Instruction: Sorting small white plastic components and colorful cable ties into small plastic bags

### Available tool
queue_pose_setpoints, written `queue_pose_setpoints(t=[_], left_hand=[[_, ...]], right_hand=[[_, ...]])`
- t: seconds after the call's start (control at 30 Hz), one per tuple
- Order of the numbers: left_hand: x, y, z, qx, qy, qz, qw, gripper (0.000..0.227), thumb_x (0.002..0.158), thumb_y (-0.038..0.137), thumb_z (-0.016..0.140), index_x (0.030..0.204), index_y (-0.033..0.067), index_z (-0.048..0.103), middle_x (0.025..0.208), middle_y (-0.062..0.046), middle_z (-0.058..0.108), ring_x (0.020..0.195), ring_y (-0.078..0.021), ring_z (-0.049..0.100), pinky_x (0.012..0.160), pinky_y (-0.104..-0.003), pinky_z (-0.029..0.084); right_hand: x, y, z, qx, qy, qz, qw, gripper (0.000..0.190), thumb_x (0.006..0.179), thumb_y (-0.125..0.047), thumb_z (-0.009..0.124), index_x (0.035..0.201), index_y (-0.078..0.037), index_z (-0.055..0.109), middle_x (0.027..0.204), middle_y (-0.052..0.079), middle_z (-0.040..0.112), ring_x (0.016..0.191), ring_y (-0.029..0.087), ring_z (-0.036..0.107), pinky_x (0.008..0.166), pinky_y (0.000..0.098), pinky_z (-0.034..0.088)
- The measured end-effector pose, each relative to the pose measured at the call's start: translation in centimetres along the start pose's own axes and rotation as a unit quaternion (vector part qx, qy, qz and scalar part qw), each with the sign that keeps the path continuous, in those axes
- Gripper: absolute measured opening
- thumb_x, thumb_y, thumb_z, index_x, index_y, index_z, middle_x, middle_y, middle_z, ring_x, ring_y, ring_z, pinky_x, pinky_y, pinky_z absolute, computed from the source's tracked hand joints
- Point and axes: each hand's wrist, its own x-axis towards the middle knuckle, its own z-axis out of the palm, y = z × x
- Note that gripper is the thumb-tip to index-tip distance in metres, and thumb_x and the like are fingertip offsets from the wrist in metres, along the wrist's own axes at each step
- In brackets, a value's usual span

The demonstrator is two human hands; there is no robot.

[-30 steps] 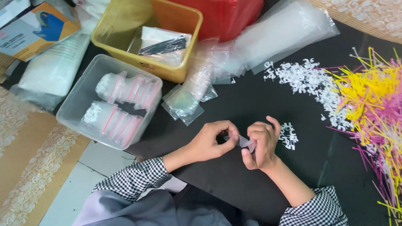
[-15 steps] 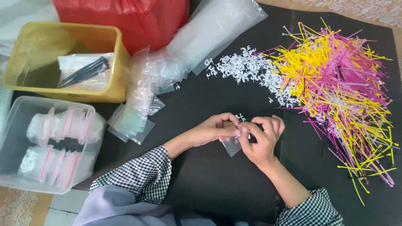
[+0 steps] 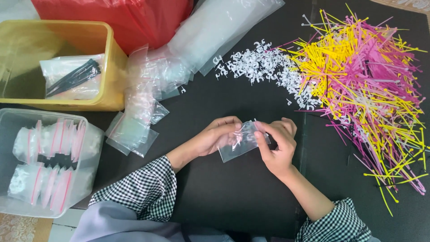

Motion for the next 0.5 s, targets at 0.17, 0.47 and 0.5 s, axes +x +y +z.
queue_pose_setpoints(t=[0.17, 0.47, 0.5], left_hand=[[0.9, -1.6, -2.7, -0.065, -0.068, -0.021, 0.995, 0.046, 0.103, 0.043, 0.049, 0.11, 0.0002, 0.064, 0.094, -0.015, 0.069, 0.092, -0.0202, 0.071, 0.083, -0.033, 0.058], [-0.9, 2.6, 1.2, -0.019, -0.154, -0.092, 0.984, 0.039, 0.108, 0.037, 0.05, 0.105, 0.0021, 0.066, 0.09, -0.009, 0.065, 0.095, -0.0173, 0.07, 0.096, -0.04, 0.057], [-0.7, 2.5, 1.0, -0.032, -0.172, -0.1, 0.98, 0.045, 0.109, 0.041, 0.045, 0.102, 0.0004, 0.064, 0.088, -0.012, 0.066, 0.094, -0.0209, 0.071, 0.095, -0.041, 0.058]], right_hand=[[-0.7, -0.3, -0.2, 0.087, 0.008, 0.083, 0.993, 0.011, 0.093, -0.011, 0.077, 0.101, -0.006, 0.07, 0.085, 0.001, 0.067, 0.091, 0.016, 0.063, 0.107, 0.0379, 0.037], [-0.8, -0.8, 0.9, 0.041, -0.01, 0.041, 0.998, 0.008, 0.094, -0.018, 0.076, 0.096, -0.012, 0.071, 0.107, 0.002, 0.067, 0.115, 0.022, 0.058, 0.107, 0.042, 0.034], [-0.9, -0.6, 1.0, 0.024, -0.012, 0.025, 0.999, 0.008, 0.093, -0.018, 0.078, 0.098, -0.015, 0.074, 0.11, 0.001, 0.065, 0.116, 0.024, 0.056, 0.106, 0.0424, 0.034]])
